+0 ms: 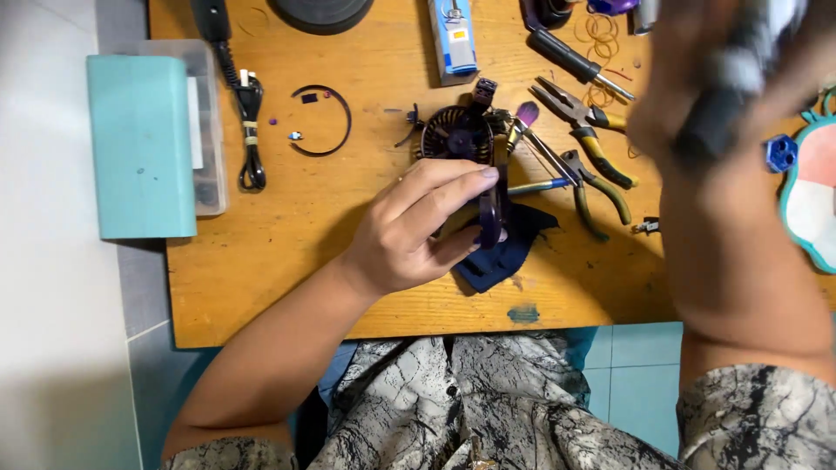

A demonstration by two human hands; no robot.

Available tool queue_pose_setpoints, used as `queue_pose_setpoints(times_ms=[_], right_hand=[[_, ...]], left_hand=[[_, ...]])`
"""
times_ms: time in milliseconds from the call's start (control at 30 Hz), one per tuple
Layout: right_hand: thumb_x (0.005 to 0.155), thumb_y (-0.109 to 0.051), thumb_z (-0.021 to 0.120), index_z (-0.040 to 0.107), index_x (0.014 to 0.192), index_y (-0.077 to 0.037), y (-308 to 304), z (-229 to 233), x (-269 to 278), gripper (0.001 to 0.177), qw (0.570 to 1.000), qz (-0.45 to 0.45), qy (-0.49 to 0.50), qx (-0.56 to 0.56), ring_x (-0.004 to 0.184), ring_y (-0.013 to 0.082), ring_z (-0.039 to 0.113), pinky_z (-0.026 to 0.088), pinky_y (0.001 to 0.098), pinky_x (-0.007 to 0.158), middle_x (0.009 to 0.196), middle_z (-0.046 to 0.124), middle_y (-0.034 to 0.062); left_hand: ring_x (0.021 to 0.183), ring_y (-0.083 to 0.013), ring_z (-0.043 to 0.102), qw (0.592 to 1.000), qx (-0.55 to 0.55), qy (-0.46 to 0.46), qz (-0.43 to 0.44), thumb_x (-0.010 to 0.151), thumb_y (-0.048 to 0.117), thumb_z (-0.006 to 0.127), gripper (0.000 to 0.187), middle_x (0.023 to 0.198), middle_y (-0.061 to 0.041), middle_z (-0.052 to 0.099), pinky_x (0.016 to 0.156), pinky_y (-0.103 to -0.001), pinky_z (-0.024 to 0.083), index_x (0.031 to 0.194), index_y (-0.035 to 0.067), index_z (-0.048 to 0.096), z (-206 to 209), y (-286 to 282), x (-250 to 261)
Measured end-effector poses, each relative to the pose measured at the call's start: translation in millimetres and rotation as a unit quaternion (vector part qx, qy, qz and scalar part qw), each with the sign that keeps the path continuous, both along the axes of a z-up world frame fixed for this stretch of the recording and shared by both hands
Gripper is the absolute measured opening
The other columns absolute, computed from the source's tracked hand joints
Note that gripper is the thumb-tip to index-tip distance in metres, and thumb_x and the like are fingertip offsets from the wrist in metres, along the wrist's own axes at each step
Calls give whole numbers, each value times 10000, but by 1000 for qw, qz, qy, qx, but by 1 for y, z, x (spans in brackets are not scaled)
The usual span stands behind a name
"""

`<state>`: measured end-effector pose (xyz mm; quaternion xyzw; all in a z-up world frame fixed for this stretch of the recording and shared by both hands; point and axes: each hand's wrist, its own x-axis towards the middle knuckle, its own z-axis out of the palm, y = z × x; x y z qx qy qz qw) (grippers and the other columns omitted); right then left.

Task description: Marking specific points on a small purple fan grill using a black marker for repair or assembly

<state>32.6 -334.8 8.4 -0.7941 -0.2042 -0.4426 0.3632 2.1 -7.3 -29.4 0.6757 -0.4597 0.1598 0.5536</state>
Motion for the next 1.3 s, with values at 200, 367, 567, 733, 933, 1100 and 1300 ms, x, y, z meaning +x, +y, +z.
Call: queue_pose_setpoints(times_ms=[200,367,567,733,933,1100,1300], right_hand=[[1268,-507,475,543,1566,-7,36,-37,-57,586,971,138,80,177,752,340,679,572,393,722,1134,632,252],[1204,-265,625,624,1291,34,35,-44,-84,311,958,205,140,143,860,280,786,648,334,744,975,724,173],[1077,-172,722,674,1194,96,41,-23,-91,296,945,232,229,38,880,387,743,647,457,862,953,744,240],[1094,-202,709,688,1164,140,50,-19,-86,349,954,236,184,3,865,416,763,673,452,827,983,764,287],[1097,-167,702,688,1132,155,52,-14,-85,324,956,233,177,-9,846,409,745,659,447,796,950,752,291],[1082,-146,708,689,1115,149,48,-13,-84,298,947,255,194,-14,829,402,733,641,440,774,938,748,273],[1075,-142,719,690,1118,155,42,-21,-83,301,948,256,190,-11,832,412,750,645,442,760,949,754,287]], left_hand=[[1219,-396,807,1000,15,-14,5,1211,200,791,518,1380,-299,731,1080,-443,792,1581,-88,572,-18,0,-3],[1226,-425,799,1000,21,-15,-4,1232,219,728,470,1376,-323,726,1069,-466,777,1555,-100,605,-21,2,-1],[1250,-447,815,998,66,4,5,1240,245,652,413,1393,-300,725,1130,-533,740,1495,-79,675,-2,6,-3],[1240,-414,836,995,102,-8,20,1268,298,538,417,1390,-264,739,1097,-495,757,1468,-19,722,4,7,-5],[1213,-441,839,996,87,-5,9,1270,290,512,418,1369,-273,742,1084,-524,745,1416,-32,736,7,3,-5],[1214,-426,835,996,87,-16,5,1266,274,523,406,1357,-273,757,1085,-515,755,1403,-36,748,8,2,-4],[1231,-417,838,995,94,-15,-8,1267,276,519,413,1368,-266,767,1105,-514,754,1410,-34,752,11,2,-3]])
